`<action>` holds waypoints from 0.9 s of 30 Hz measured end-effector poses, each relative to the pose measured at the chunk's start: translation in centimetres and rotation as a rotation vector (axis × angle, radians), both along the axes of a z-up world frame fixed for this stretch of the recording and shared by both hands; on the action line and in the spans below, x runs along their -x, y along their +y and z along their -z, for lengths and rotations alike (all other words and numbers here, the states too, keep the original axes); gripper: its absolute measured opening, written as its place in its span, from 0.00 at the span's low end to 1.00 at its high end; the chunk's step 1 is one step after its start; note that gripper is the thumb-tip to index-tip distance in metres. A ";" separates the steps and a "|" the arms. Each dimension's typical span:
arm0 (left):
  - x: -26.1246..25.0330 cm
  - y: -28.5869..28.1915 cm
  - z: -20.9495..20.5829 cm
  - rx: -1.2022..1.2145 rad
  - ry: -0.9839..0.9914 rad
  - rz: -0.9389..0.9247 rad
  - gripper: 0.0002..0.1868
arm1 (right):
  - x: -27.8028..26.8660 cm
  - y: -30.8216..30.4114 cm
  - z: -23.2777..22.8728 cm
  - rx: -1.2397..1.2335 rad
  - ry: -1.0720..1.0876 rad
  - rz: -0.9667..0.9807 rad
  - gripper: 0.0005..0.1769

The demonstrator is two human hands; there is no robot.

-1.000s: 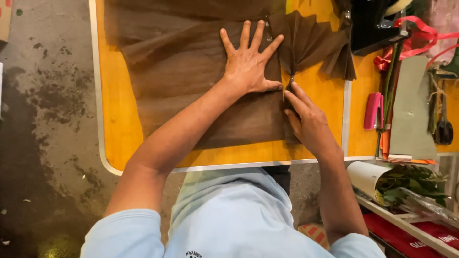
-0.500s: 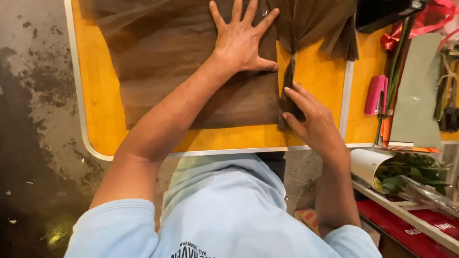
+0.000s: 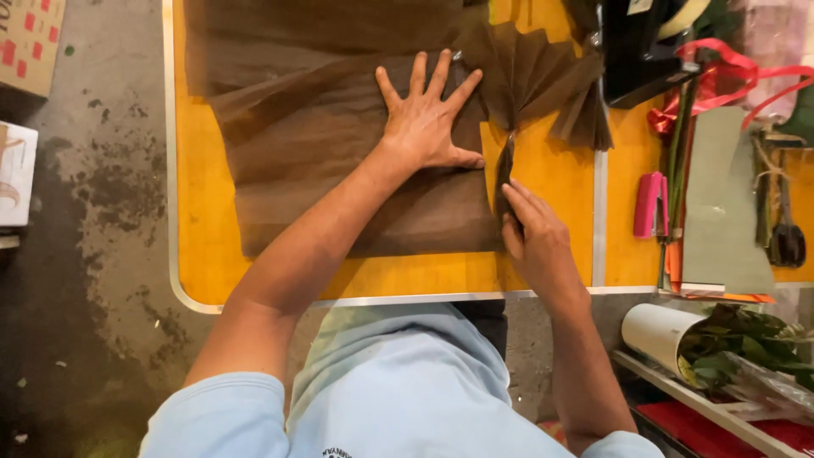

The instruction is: The person folds a piece of brown paper into a fan shape and secures it with a staple. They then fold a larger sheet of brown paper in half and smooth it out on the table.

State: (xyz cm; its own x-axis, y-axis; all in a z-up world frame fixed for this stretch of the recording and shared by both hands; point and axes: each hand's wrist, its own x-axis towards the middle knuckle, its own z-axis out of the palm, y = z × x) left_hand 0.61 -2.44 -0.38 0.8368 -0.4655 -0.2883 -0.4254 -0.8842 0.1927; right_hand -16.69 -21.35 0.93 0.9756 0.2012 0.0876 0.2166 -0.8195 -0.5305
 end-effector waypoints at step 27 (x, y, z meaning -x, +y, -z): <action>0.7 0.6 -0.6 0.084 0.053 -0.036 0.65 | -14.7 -5.0 -11.3 -0.084 -0.958 0.376 0.26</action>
